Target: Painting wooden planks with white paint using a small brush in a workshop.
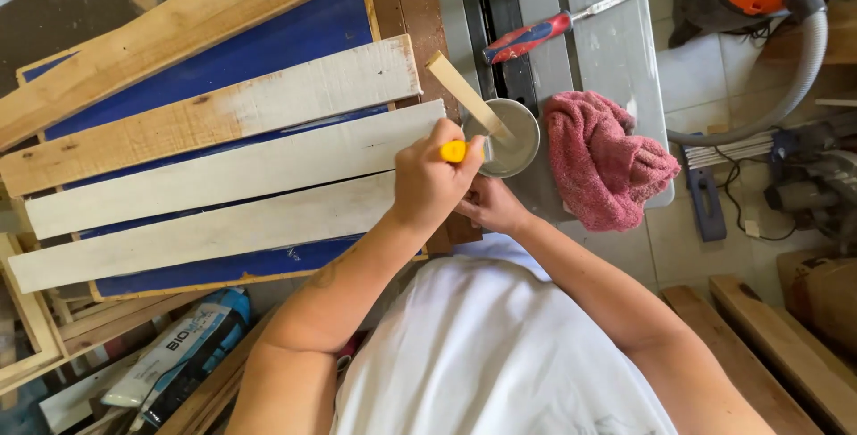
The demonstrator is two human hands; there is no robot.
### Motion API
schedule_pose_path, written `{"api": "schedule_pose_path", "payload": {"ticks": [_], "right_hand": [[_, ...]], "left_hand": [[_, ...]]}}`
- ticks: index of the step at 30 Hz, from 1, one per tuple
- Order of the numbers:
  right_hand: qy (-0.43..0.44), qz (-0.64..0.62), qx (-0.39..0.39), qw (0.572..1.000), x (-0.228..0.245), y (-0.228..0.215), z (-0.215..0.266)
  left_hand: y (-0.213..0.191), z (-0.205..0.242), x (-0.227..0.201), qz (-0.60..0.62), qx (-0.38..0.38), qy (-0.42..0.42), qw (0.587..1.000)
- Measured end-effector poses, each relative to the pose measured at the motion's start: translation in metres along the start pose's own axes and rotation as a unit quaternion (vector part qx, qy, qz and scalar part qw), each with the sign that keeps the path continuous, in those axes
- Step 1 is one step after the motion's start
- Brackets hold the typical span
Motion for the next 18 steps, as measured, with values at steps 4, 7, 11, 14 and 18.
{"api": "schedule_pose_path", "payload": {"ticks": [4, 7, 11, 14, 18], "right_hand": [[-0.02, -0.005, -0.016, 1.0, 0.004, -0.001, 0.003], [-0.023, -0.017, -0.001, 1.0, -0.025, -0.003, 0.002], [-0.011, -0.005, -0.001, 1.0, -0.035, -0.004, -0.003], [-0.002, -0.002, 0.009, 1.0, 0.017, 0.002, 0.003], [0.007, 0.007, 0.01, 1.0, 0.044, 0.006, 0.007]], "left_hand": [[0.035, 0.012, 0.018, -0.05, 0.022, 0.018, 0.998], [0.045, 0.017, 0.017, -0.106, 0.006, 0.059, 0.993], [0.037, 0.014, 0.019, -0.052, 0.008, 0.041, 0.998], [0.001, 0.007, 0.017, 0.026, -0.011, -0.034, 0.999], [-0.041, 0.007, 0.018, 0.144, -0.051, -0.123, 0.981]]}}
Point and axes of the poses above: each hand's wrist, its own z-axis away from the middle knuckle, its own y-axis out of the palm, x = y × z, the point moved 4 cm from there along -z, towards the middle knuckle, and after that the axes turned 3 degrees about -z, right-handed, at the moved point
